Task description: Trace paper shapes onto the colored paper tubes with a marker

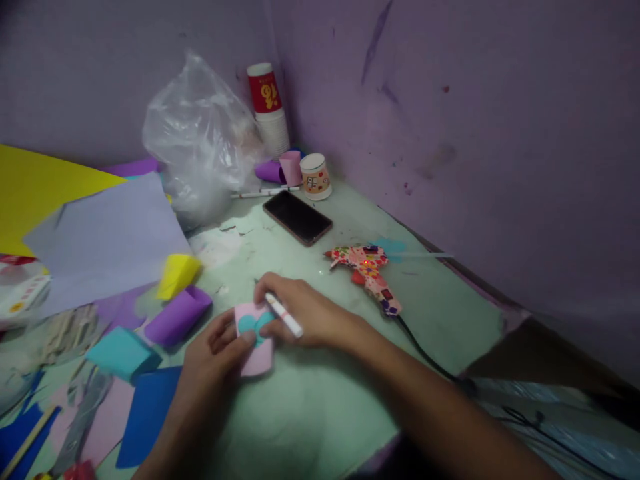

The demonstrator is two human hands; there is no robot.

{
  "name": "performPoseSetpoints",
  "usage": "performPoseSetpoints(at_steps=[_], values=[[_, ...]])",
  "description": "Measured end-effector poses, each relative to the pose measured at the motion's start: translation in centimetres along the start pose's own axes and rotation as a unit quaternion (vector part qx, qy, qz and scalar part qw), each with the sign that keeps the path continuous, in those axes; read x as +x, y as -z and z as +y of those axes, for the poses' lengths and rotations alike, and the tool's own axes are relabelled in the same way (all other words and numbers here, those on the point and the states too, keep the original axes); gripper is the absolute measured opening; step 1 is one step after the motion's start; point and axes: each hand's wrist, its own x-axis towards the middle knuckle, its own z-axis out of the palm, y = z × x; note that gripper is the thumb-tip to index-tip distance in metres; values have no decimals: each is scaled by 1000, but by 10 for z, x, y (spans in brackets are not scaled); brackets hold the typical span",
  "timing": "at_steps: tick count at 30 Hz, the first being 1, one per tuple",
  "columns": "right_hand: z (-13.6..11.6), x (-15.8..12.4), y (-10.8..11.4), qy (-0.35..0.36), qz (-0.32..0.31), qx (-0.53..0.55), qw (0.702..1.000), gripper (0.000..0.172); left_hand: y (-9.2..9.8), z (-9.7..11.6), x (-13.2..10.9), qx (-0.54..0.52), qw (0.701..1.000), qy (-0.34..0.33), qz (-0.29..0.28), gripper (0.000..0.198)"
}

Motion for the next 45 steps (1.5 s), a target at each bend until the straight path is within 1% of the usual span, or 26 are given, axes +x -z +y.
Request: performPoseSetpoints(at_steps=[4, 9, 14, 17, 19, 20, 22, 23, 24, 25, 27, 29, 31, 34, 36, 39, 45], values=[[0, 0, -1, 5, 2, -9, 1000, 30, -2, 1, 1, 27, 1000, 3, 11, 67], [-1, -1, -1, 6, 5, -22, 1000, 29, -4, 1, 3, -4, 999, 24, 22, 65], [-1, -2, 1, 9, -1, -30, 1000, 27, -6, 1, 1, 9, 999, 13, 42, 54], [-2, -3, 2, 19, 1, -37, 999, 28, -7, 2, 0, 5, 999, 16, 46, 55], [-3, -3, 3, 30, 17, -37, 999, 28, -6, 2, 0, 6, 999, 22, 39, 59], [-4, -4, 4, 33, 38, -33, 998, 28, -6, 2, 0, 6, 999, 22, 36, 58], [-7, -6, 5, 39, 106, 5, 994, 22, -6, 2, 0, 5, 999, 16, 38, 55], [-8, -6, 6, 39, 139, 44, 989, 21, -7, 2, 0, 4, 999, 13, 42, 52], [-9, -7, 6, 41, 163, 95, 981, 23, -7, 2, 0, 4, 999, 12, 44, 50], [-10, -8, 5, 41, 176, 150, 972, 29, -7, 1, 0, 3, 999, 10, 46, 50], [-10, -9, 3, 37, 180, 232, 955, 43, -7, 1, 0, 2, 999, 8, 45, 50], [-11, -8, -1, 28, 189, 256, 948, 51, -7, 1, 0, -1, 999, 5, 45, 51], [-12, -6, -4, 13, 201, 243, 949, 48, -7, 1, -1, -3, 999, 4, 46, 51], [-15, -3, -8, -11, 194, 198, 961, 29, -8, 2, -2, -6, 999, 2, 50, 49], [-16, -1, -11, -13, 183, 161, 970, 19, -8, 3, -2, -4, 999, 2, 50, 51], [-17, -1, -13, 7, 178, 123, 976, 17, -9, 5, -2, 9, 999, 12, 38, 53], [-18, 1, -17, 14, 146, 103, 984, 19, -10, 5, -3, 7, 998, -3, 56, 46]])
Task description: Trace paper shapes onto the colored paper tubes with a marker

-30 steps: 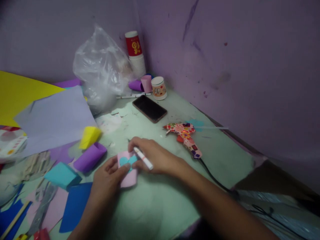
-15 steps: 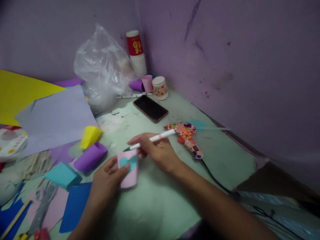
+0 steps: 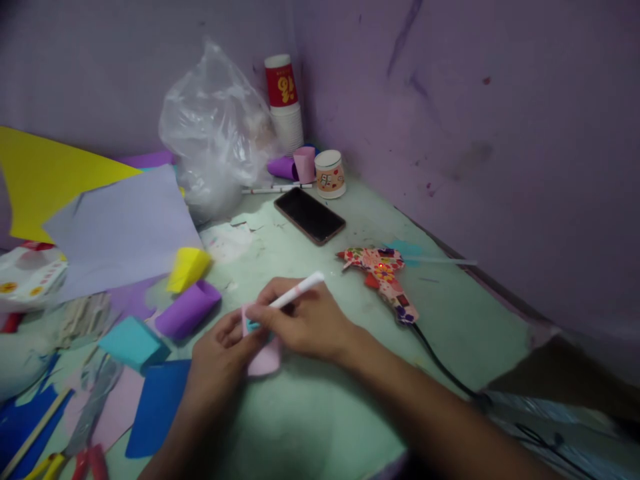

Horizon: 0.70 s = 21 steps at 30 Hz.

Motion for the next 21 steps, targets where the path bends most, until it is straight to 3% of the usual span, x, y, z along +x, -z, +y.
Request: performPoseSetpoints(at_steps=[21], values=[[1, 2, -4, 16, -20, -4, 1000, 15, 1, -4, 2, -23, 1000, -3, -16, 40]])
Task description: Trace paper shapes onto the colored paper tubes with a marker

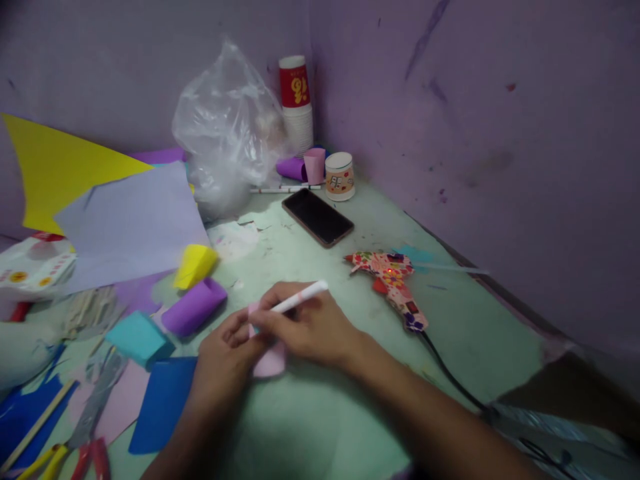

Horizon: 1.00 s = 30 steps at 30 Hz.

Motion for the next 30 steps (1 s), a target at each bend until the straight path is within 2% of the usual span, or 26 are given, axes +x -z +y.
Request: performPoseSetpoints(at_steps=[9, 30], values=[[0, 3, 0, -19, 10, 11, 1000, 17, 0, 0, 0, 10, 1000, -2, -5, 42], [6, 2, 3, -34, 30, 14, 999, 14, -4, 1, -1, 4, 999, 4, 31, 45]])
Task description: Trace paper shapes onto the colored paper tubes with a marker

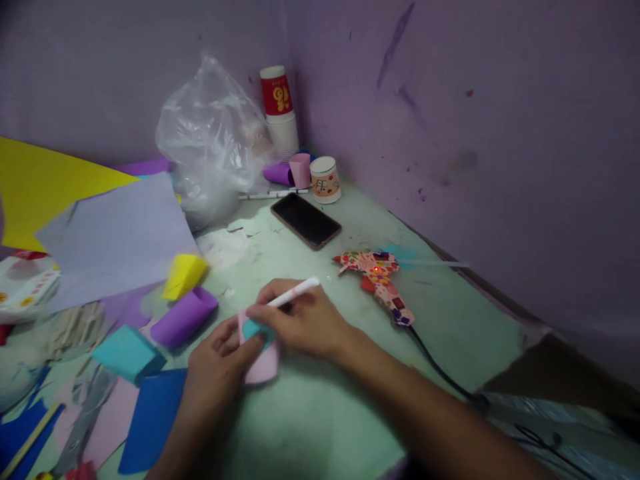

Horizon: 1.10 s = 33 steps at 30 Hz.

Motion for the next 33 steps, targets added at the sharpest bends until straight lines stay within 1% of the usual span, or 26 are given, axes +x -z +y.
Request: performPoseSetpoints(at_steps=[4, 9, 18, 33], values=[[0, 0, 1, -2, 0, -4, 1000, 15, 1, -1, 0, -2, 1000, -2, -2, 48], [1, -2, 2, 13, -6, -4, 1000, 15, 1, 0, 0, 5, 1000, 4, -2, 47], [1, -5, 4, 33, -12, -38, 999, 16, 1, 1, -1, 9, 1000, 9, -3, 46], [2, -9, 5, 24, -14, -45, 999, 17, 1, 0, 0, 6, 1000, 15, -2, 52]])
